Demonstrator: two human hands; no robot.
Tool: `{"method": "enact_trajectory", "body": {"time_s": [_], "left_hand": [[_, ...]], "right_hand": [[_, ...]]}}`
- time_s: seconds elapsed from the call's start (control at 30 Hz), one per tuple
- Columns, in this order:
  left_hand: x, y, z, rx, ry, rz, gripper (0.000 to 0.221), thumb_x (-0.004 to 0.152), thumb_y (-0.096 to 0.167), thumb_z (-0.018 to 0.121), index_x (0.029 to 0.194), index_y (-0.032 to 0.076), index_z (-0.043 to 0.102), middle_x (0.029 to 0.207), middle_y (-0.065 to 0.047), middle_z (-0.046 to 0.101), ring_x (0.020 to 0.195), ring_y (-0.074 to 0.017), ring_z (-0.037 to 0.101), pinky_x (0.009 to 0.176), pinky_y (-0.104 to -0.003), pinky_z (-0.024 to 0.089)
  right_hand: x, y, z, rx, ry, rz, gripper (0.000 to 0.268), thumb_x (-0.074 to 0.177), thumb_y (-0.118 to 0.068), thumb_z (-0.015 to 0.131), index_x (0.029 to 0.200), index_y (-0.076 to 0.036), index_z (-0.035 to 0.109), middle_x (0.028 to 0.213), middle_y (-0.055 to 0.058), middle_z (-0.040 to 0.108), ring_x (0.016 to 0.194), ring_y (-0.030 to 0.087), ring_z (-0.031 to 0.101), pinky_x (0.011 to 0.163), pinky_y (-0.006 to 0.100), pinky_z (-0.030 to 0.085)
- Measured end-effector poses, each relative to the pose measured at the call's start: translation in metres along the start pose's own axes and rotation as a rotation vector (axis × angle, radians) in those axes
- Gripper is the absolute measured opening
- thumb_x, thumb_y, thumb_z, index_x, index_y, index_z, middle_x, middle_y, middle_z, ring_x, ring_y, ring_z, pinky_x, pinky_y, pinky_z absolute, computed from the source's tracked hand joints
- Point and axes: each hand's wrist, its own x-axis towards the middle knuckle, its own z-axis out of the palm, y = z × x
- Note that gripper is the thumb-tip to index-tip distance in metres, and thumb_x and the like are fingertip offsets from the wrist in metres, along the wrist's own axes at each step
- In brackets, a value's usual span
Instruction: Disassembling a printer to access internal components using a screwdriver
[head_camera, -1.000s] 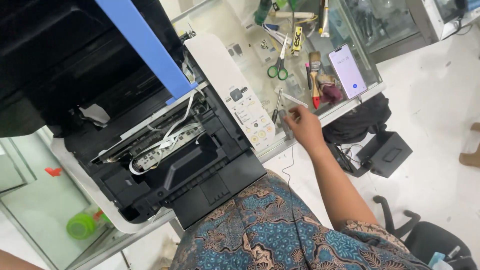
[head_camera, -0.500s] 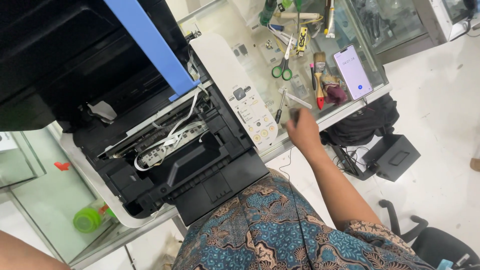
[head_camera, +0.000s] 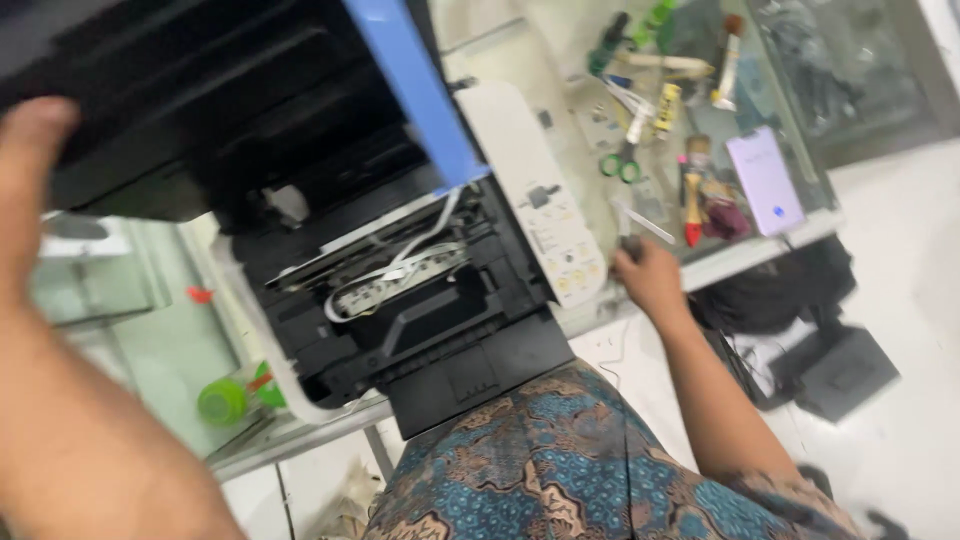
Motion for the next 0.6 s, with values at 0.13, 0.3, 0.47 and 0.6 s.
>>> {"method": "enact_trajectory", "body": {"time_s": [0.13, 0.3, 0.47, 0.6], "left_hand": [[-0.031, 0.11, -0.036, 0.174, 0.055, 0.269, 0.05, 0.11, -0.01, 0.073, 0.149, -0.015, 0.043, 0.132, -0.036, 0.05, 0.115, -0.0472, 0.051, 0.102, -0.049, 0.039], [-0.081, 0.168, -0.04, 0.634, -0.101, 0.134, 0.034, 0.088, 0.036, 0.085, 0.115, 0.017, 0.078, 0.106, -0.006, 0.077, 0.095, -0.0313, 0.071, 0.081, -0.049, 0.054], [-0.142, 0.153, 0.001, 0.737, -0.306, 0.122, 0.055, 0.069, 0.052, 0.086, 0.113, 0.024, 0.067, 0.114, 0.003, 0.07, 0.101, -0.0191, 0.067, 0.083, -0.037, 0.059], [-0.18, 0.146, 0.032, 0.734, -0.121, 0.229, 0.044, 0.062, 0.035, 0.089, 0.094, 0.02, 0.061, 0.1, 0.003, 0.064, 0.083, -0.0221, 0.059, 0.065, -0.035, 0.046]], "right_hand": [[-0.042, -0.07, -0.068, 0.425, 0.064, -0.023, 0.012, 0.097, -0.018, 0.061, 0.091, -0.008, 0.058, 0.071, 0.01, 0.066, 0.059, 0.018, 0.062, 0.054, 0.035, 0.048], [-0.06, -0.125, -0.105, 0.906, 0.127, -0.126, 0.008, 0.111, -0.005, 0.048, 0.107, -0.008, 0.042, 0.071, 0.011, 0.054, 0.06, 0.019, 0.055, 0.051, 0.028, 0.04], [-0.055, -0.141, -0.105, 1.041, 0.086, -0.163, 0.01, 0.109, -0.008, 0.048, 0.109, -0.015, 0.041, 0.074, 0.011, 0.054, 0.062, 0.021, 0.057, 0.053, 0.029, 0.042], [-0.056, -0.143, -0.093, 1.171, -0.006, -0.157, 0.008, 0.106, -0.011, 0.054, 0.108, -0.014, 0.047, 0.073, 0.011, 0.052, 0.065, 0.02, 0.056, 0.058, 0.03, 0.051]]}}
